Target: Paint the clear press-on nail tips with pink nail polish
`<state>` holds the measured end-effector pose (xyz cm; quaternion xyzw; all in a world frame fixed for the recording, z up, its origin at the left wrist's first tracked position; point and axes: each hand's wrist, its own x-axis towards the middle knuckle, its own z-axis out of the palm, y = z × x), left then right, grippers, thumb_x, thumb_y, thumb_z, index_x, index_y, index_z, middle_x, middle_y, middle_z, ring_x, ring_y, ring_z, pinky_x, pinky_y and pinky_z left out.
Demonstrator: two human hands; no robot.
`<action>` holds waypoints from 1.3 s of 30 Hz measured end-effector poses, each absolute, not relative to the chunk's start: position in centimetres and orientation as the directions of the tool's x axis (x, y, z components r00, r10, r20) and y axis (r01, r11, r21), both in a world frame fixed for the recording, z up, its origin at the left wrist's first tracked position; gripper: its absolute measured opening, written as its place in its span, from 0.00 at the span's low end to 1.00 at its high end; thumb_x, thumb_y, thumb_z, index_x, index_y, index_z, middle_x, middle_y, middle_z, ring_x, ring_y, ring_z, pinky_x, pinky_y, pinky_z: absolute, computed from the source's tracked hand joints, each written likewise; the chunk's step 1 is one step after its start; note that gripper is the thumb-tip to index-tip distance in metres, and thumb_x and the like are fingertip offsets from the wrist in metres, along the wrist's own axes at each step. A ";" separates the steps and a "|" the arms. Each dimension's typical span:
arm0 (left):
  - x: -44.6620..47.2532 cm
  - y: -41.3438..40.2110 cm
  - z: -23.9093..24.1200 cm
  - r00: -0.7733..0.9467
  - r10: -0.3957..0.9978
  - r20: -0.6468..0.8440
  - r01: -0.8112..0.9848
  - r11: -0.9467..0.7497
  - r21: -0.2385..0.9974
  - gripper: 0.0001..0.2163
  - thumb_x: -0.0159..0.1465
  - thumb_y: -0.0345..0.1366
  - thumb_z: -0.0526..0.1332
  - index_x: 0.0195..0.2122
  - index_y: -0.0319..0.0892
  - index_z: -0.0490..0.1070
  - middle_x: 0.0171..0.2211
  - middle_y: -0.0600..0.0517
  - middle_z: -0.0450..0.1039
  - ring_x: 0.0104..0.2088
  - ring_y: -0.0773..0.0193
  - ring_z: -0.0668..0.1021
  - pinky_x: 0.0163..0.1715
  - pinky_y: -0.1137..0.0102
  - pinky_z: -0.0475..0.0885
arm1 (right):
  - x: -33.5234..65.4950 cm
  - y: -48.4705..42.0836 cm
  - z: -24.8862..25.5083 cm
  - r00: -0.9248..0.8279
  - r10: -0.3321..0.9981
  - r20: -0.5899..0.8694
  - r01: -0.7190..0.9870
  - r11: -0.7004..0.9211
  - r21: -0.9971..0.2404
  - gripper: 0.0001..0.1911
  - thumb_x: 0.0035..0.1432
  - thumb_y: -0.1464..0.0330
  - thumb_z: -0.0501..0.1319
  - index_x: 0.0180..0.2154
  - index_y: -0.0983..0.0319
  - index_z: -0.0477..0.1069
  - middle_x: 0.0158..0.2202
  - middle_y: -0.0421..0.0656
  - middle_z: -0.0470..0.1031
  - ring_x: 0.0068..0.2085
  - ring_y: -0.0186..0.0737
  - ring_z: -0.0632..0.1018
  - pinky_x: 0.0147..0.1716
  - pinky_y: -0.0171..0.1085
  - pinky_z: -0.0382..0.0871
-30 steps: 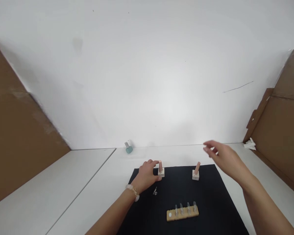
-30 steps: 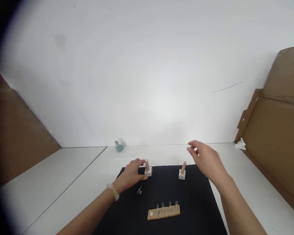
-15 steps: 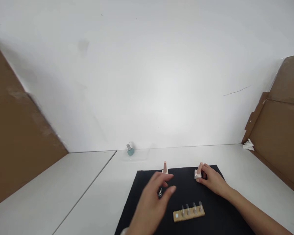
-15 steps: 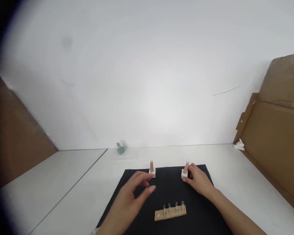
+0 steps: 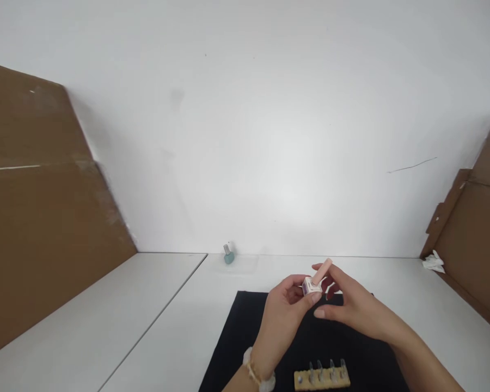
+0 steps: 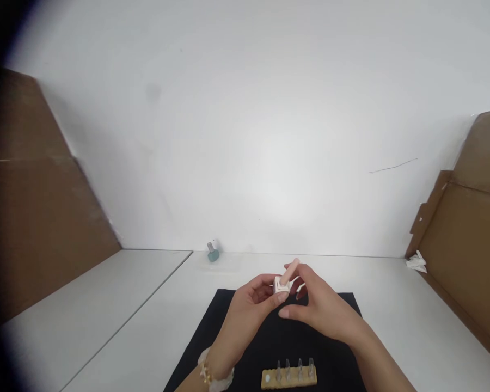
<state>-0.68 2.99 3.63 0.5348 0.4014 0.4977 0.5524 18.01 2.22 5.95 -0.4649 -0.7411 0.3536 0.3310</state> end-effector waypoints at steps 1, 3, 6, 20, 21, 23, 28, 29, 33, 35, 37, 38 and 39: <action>-0.9 2.9 3.5 0.153 0.984 0.089 -0.113 -0.072 0.991 0.13 0.54 0.41 0.71 0.39 0.43 0.79 0.33 0.49 0.86 0.38 0.51 0.85 0.42 0.61 0.79 | 18.3 2.4 6.1 -0.374 0.917 0.137 0.403 0.294 -0.867 0.30 0.59 0.63 0.70 0.61 0.53 0.65 0.49 0.42 0.75 0.43 0.41 0.77 0.45 0.40 0.74; -1.3 2.7 3.2 0.102 0.991 0.085 -0.089 -0.076 0.993 0.13 0.52 0.39 0.72 0.39 0.43 0.80 0.31 0.50 0.84 0.35 0.53 0.84 0.39 0.62 0.78 | 18.3 2.7 6.3 -0.370 0.920 0.133 0.318 0.260 -0.912 0.30 0.62 0.59 0.68 0.63 0.53 0.64 0.44 0.41 0.74 0.39 0.40 0.76 0.41 0.39 0.73; -1.6 2.3 2.8 0.065 0.994 0.089 -0.009 -0.089 0.996 0.13 0.51 0.37 0.72 0.38 0.44 0.81 0.30 0.51 0.83 0.33 0.54 0.82 0.38 0.61 0.77 | 17.4 2.5 6.2 -0.256 0.944 0.210 0.293 0.283 -0.913 0.16 0.69 0.54 0.59 0.50 0.57 0.71 0.35 0.39 0.75 0.35 0.39 0.74 0.36 0.36 0.70; -2.9 0.8 1.6 0.063 0.876 0.479 0.335 -0.470 0.816 0.08 0.63 0.35 0.66 0.43 0.49 0.80 0.33 0.52 0.80 0.32 0.57 0.80 0.40 0.60 0.79 | 15.7 1.5 5.4 -0.189 0.924 0.334 0.457 0.384 -0.803 0.16 0.75 0.56 0.52 0.39 0.57 0.71 0.26 0.36 0.70 0.26 0.36 0.71 0.27 0.34 0.65; -3.0 0.9 1.6 0.055 0.873 0.485 0.339 -0.473 0.813 0.07 0.63 0.35 0.65 0.42 0.48 0.80 0.32 0.53 0.79 0.31 0.58 0.79 0.39 0.60 0.79 | 15.6 1.3 5.3 -0.217 0.890 0.401 0.479 0.455 -0.751 0.15 0.74 0.57 0.52 0.41 0.57 0.71 0.29 0.37 0.73 0.27 0.37 0.73 0.29 0.34 0.65; -3.0 0.9 1.6 0.058 0.883 0.466 0.345 -0.456 0.820 0.07 0.61 0.33 0.66 0.40 0.47 0.80 0.30 0.55 0.77 0.28 0.60 0.78 0.36 0.62 0.79 | 15.5 1.1 5.2 -0.260 0.843 0.471 0.522 0.534 -0.666 0.13 0.74 0.59 0.53 0.42 0.57 0.71 0.32 0.39 0.75 0.29 0.38 0.73 0.30 0.35 0.65; -2.7 0.6 1.6 0.093 0.888 0.450 0.316 -0.455 0.832 0.11 0.59 0.31 0.67 0.43 0.44 0.81 0.32 0.52 0.79 0.30 0.60 0.80 0.37 0.64 0.79 | 15.5 1.5 5.4 -0.142 0.968 0.205 0.476 0.249 -0.843 0.21 0.73 0.52 0.52 0.31 0.57 0.66 0.22 0.35 0.66 0.23 0.35 0.66 0.25 0.34 0.61; -2.6 0.6 1.6 0.071 0.896 0.437 0.311 -0.437 0.844 0.11 0.59 0.32 0.67 0.43 0.44 0.82 0.33 0.51 0.79 0.31 0.59 0.80 0.37 0.64 0.79 | 15.6 1.7 5.4 -0.143 0.972 0.187 0.455 0.232 -0.859 0.21 0.73 0.51 0.52 0.32 0.57 0.67 0.23 0.34 0.65 0.23 0.35 0.66 0.25 0.34 0.61; -2.4 0.7 2.4 0.068 0.989 0.133 0.119 -0.140 0.983 0.09 0.53 0.35 0.70 0.36 0.43 0.83 0.29 0.51 0.79 0.29 0.60 0.78 0.33 0.66 0.76 | 16.2 1.8 5.9 -0.256 0.925 0.280 0.477 0.373 -0.796 0.17 0.74 0.54 0.52 0.39 0.56 0.71 0.31 0.38 0.72 0.30 0.38 0.70 0.31 0.35 0.64; -2.3 0.9 2.8 0.178 0.983 -0.048 -0.037 0.056 0.998 0.09 0.51 0.36 0.72 0.32 0.41 0.82 0.25 0.53 0.78 0.26 0.62 0.77 0.30 0.68 0.74 | 16.7 1.7 6.1 -0.311 0.920 0.238 0.456 0.364 -0.812 0.17 0.75 0.54 0.51 0.38 0.56 0.70 0.32 0.38 0.74 0.31 0.38 0.70 0.31 0.34 0.64; -2.2 1.1 3.0 0.240 0.964 -0.117 -0.115 0.148 0.982 0.09 0.50 0.36 0.73 0.32 0.39 0.82 0.22 0.54 0.76 0.22 0.66 0.75 0.27 0.70 0.72 | 17.0 1.6 6.2 -0.327 0.923 0.201 0.453 0.340 -0.824 0.17 0.75 0.53 0.51 0.38 0.55 0.69 0.31 0.37 0.75 0.28 0.37 0.68 0.29 0.34 0.63; -2.2 1.1 3.0 0.240 0.963 -0.125 -0.122 0.158 0.980 0.10 0.50 0.36 0.72 0.31 0.38 0.82 0.21 0.55 0.75 0.21 0.67 0.74 0.26 0.71 0.72 | 17.1 1.5 6.2 -0.322 0.924 0.206 0.475 0.346 -0.809 0.17 0.75 0.53 0.50 0.39 0.55 0.69 0.31 0.37 0.76 0.28 0.37 0.68 0.29 0.34 0.63; -2.2 1.1 3.0 0.230 0.965 -0.127 -0.114 0.156 0.981 0.10 0.50 0.36 0.72 0.32 0.38 0.81 0.20 0.56 0.74 0.20 0.68 0.73 0.25 0.71 0.71 | 17.1 1.3 6.2 -0.315 0.924 0.218 0.509 0.358 -0.783 0.17 0.75 0.53 0.50 0.39 0.55 0.69 0.31 0.37 0.76 0.29 0.38 0.69 0.29 0.35 0.63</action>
